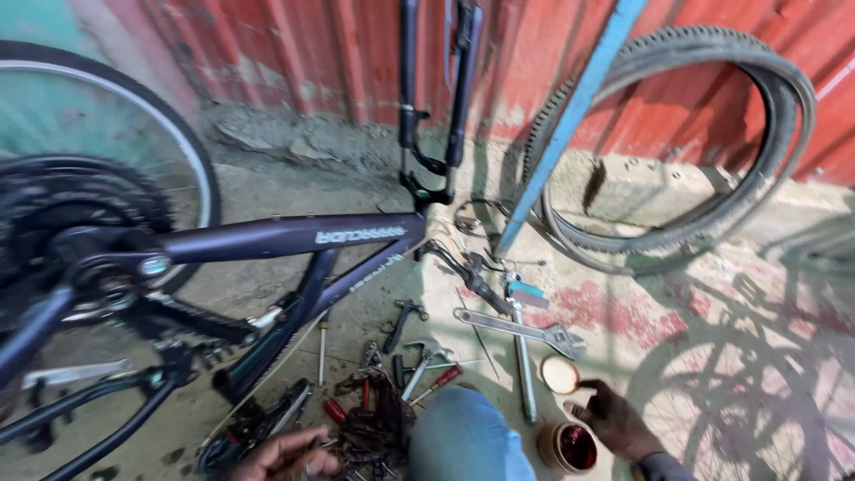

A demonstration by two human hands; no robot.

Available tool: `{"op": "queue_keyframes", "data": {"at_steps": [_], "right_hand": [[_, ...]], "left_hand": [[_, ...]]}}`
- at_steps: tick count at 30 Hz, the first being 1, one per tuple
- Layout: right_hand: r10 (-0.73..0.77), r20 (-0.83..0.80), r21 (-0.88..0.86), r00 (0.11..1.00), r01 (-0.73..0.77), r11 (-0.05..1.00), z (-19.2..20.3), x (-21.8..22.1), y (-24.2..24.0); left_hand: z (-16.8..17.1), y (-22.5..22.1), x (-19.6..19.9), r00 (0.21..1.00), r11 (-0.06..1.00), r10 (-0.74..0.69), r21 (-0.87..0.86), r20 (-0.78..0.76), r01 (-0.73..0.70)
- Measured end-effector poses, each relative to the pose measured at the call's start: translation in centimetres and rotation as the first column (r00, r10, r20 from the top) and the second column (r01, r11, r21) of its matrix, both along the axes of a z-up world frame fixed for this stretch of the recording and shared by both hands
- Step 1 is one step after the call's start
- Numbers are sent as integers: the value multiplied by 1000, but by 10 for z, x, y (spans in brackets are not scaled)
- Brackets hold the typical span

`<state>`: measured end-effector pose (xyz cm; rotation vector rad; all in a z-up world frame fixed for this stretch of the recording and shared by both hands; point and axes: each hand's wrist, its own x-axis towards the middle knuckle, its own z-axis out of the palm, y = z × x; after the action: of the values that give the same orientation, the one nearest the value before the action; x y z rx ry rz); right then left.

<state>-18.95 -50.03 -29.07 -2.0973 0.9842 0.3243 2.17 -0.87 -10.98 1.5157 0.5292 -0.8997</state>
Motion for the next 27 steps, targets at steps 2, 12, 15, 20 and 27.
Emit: {"op": "queue_keyframes", "data": {"at_steps": [2, 12, 15, 20, 27], "right_hand": [[-113, 265, 138, 958, 78, 987, 73, 27, 25], [53, 900, 311, 432, -724, 615, 376, 185, 258], [91, 933, 263, 349, -829, 493, 357, 224, 302], [123, 919, 283, 375, -843, 458, 307, 247, 343], [134, 914, 303, 384, -862, 406, 309, 263, 370]], "left_hand": [[62, -1, -14, 995, 991, 97, -86, -12, -98], [136, 29, 20, 686, 930, 353, -318, 636, -184], [110, 41, 42, 577, 850, 501, -493, 646, -185], [123, 61, 45, 619, 783, 601, -529, 506, -328], [121, 78, 53, 642, 761, 609, -573, 466, -306]]}}
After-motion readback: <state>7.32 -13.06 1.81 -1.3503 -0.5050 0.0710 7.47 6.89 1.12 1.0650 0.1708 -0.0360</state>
